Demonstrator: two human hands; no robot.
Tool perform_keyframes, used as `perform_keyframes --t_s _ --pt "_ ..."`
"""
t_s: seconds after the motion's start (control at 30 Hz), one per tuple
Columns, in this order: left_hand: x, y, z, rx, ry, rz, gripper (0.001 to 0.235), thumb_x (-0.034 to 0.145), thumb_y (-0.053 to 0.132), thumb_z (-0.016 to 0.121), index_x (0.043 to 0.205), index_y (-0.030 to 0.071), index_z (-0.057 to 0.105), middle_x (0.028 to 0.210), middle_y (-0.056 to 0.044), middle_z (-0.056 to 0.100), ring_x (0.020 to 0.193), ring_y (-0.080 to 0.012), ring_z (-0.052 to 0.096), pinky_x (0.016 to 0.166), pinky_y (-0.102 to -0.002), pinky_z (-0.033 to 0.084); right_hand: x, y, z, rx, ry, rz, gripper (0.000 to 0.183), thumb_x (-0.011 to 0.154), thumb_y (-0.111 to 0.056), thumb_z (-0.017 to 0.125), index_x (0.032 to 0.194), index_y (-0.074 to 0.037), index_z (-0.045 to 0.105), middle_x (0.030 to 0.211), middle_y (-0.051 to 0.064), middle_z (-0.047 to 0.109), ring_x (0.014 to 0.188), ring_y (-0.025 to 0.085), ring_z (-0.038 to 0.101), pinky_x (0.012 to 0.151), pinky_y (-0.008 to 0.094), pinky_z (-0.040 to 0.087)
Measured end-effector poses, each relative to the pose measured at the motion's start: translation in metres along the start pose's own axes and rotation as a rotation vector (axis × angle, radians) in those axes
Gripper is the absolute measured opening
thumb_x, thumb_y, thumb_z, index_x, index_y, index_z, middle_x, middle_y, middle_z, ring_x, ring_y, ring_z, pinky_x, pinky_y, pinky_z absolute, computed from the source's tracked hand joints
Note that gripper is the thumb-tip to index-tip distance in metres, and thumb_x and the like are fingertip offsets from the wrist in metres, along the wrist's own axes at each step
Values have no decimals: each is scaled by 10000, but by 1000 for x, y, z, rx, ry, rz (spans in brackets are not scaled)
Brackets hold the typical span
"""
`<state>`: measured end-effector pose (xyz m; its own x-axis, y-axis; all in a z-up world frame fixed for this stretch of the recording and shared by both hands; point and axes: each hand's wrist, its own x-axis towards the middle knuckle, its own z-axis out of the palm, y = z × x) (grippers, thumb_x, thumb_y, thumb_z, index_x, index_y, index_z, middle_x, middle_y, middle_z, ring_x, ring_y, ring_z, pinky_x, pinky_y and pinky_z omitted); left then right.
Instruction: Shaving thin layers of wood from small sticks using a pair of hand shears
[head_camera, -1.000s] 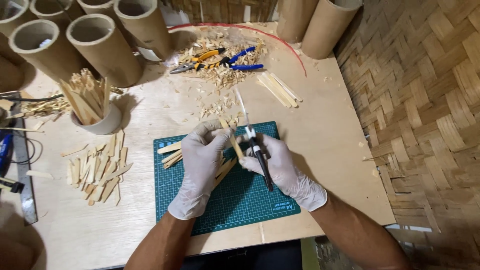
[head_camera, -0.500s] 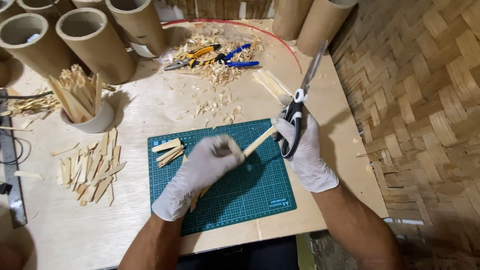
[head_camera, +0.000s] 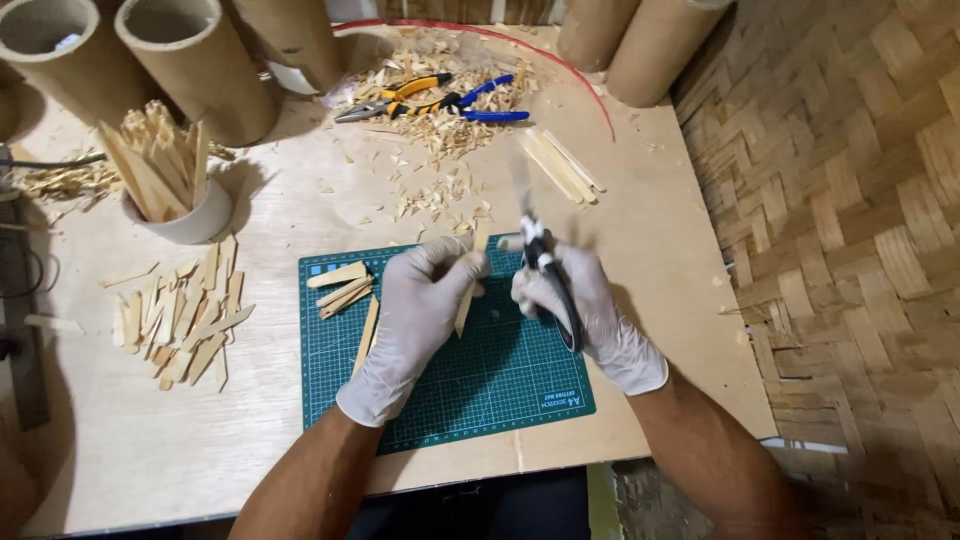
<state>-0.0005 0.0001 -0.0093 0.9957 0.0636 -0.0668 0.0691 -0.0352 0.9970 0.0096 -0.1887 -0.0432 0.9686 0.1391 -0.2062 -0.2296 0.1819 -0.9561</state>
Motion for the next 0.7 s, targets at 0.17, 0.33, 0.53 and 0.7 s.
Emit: perform_keyframes --t_s 0.17,0.33,0.53,0.7 --pt "4 -5 -8 -103 86 -14 169 895 119 745 1004 -7 775 772 -152 766 654 -168 726 548 -298 611 -22 -22 20 -241 -176 -4 402 792 -102 836 1144 50 716 635 136 675 505 138 639 458 239 546" --pt "6 -6 -11 -86 99 16 163 881 100 760 990 -20 776 751 -162 760 625 -174 720 565 -295 598 -25 -22 20 -295 -182 27 398 789 -138 847 1135 28 746 588 116 661 476 114 614 461 225 516" --pt "4 1 -8 -133 87 -10 159 887 87 755 1001 -21 779 752 -164 755 610 -172 719 540 -280 598 -24 -28 24 -345 -192 30 354 803 -130 830 1107 30 746 531 97 624 441 110 579 465 210 464" --pt "4 1 -9 -142 91 -18 159 877 72 761 999 -28 781 760 -179 760 594 -175 718 538 -277 596 -24 -27 24 -365 -181 24 357 780 -141 854 1087 17 762 511 89 621 423 110 583 453 211 456"
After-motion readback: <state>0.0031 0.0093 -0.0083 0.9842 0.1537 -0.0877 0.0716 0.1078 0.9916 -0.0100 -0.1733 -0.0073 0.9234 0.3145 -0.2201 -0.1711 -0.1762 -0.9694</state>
